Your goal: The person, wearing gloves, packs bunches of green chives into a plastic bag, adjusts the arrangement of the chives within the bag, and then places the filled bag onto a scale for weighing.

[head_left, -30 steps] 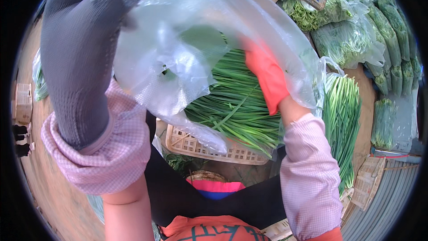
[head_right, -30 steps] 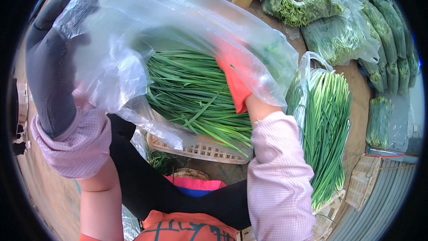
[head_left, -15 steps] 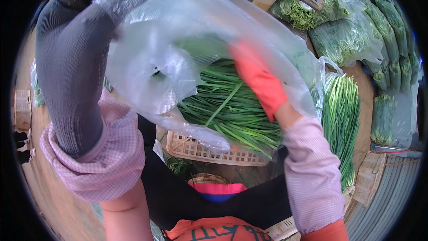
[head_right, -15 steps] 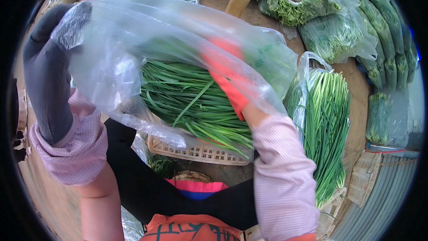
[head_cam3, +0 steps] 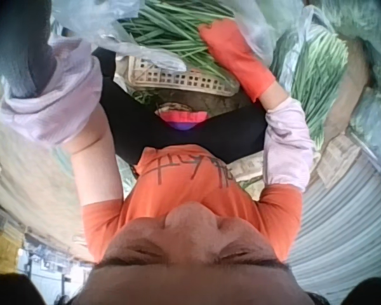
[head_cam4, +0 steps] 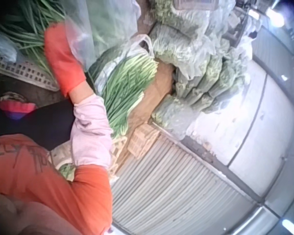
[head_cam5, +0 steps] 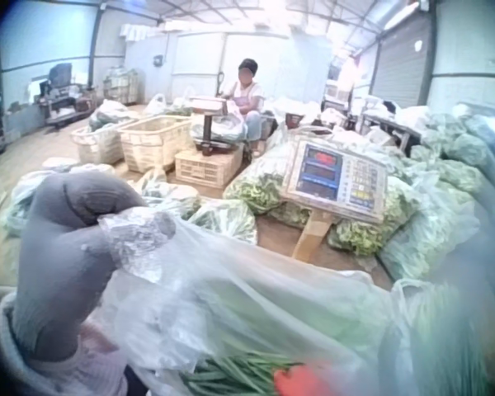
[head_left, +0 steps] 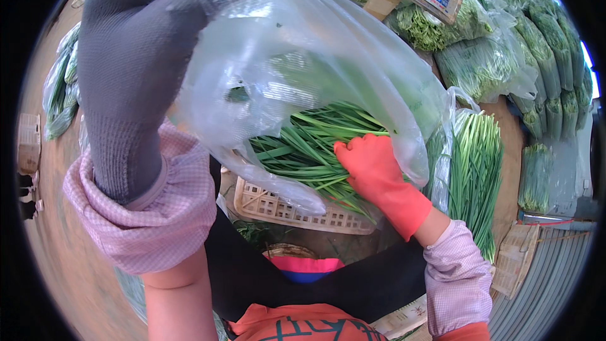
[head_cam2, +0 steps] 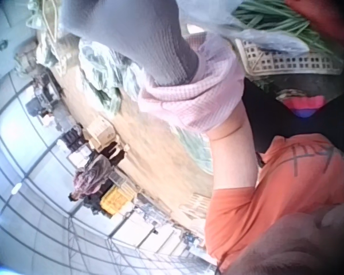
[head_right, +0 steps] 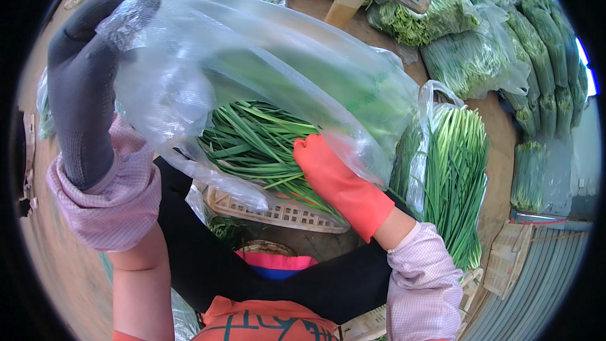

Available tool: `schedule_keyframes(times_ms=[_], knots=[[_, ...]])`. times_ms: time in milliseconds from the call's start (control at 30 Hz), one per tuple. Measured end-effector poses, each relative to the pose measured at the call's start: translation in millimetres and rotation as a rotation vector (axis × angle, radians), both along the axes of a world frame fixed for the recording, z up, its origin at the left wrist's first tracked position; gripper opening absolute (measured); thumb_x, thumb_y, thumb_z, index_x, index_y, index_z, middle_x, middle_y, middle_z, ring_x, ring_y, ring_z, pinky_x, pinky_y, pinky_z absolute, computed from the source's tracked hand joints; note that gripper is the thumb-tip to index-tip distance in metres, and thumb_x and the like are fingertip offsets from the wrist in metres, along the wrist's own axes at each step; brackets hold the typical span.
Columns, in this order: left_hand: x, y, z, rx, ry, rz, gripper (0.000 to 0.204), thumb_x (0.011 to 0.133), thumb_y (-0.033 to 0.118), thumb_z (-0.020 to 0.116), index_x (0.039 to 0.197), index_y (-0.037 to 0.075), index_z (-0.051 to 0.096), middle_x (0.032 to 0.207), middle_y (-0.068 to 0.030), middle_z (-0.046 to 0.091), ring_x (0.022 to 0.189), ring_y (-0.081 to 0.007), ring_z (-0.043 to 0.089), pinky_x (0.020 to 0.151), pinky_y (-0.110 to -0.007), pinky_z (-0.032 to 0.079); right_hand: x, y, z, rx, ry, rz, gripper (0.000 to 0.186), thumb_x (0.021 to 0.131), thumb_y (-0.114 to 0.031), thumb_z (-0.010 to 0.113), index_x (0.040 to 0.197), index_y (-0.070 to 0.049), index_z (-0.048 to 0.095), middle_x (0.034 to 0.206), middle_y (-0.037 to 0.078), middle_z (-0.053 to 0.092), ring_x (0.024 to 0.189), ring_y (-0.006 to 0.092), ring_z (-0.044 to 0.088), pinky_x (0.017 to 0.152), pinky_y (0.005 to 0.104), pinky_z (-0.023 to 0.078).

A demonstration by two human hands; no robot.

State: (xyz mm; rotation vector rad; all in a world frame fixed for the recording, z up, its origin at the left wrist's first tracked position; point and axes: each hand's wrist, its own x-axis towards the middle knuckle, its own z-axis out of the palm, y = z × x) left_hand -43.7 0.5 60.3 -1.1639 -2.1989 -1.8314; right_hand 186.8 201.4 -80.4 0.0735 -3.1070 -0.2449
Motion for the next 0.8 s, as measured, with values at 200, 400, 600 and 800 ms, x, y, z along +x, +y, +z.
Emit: schedule_keyframes(times_ms=[200,400,600,800], knots=[[3.6,7.5,-0.5,-0.006,0.041,-0.004,0.029,0.078,0.004,0.061,0.106,-0.002,0.065,0.085,-0.0051,0.067,0.07,-0.0086,0.06,0.063,-0.02,0.047,0.6,4.9,-22.2,-0.585,0.159,-0.127,0.017,0.071,-0.002,0.06,0.089,-0.001,0.062,0.086,0.013,0.063,0.08,0.0331,0.061,0.07,0.0415,0.05],[19.3,-1.5,26.8,-0.142,0.067,0.027,0.022,0.08,0.004,0.063,0.102,0.001,0.068,0.083,-0.0025,0.067,0.071,-0.0072,0.059,0.065,-0.019,0.046,-44.3,10.3,30.5,-0.633,0.432,-0.125,0.022,0.08,-0.001,0.056,0.101,-0.001,0.063,0.091,0.013,0.067,0.081,0.0207,0.064,0.076,0.032,0.049],[18.5,8.3,19.2,0.07,0.227,-0.097,0.044,0.077,-0.001,0.059,0.12,-0.001,0.056,0.109,-0.0098,0.061,0.096,-0.0149,0.057,0.086,-0.028,0.044,-67.5,56.4,74.4,-1.308,0.031,-0.686,0.027,0.088,-0.011,0.055,0.113,-0.001,0.058,0.089,0.007,0.066,0.067,0.0147,0.061,0.063,0.0305,0.047],[65.6,6.3,16.5,0.12,0.163,-0.979,0.029,0.071,0.005,0.058,0.098,-0.004,0.063,0.094,-0.0169,0.064,0.084,-0.0317,0.063,0.078,-0.039,0.05,-20.1,43.9,128.2,-1.196,0.191,-0.145,0.038,0.095,-0.022,0.043,0.123,0.002,0.054,0.107,0.012,0.063,0.1,0.0203,0.058,0.088,0.0293,0.043]])
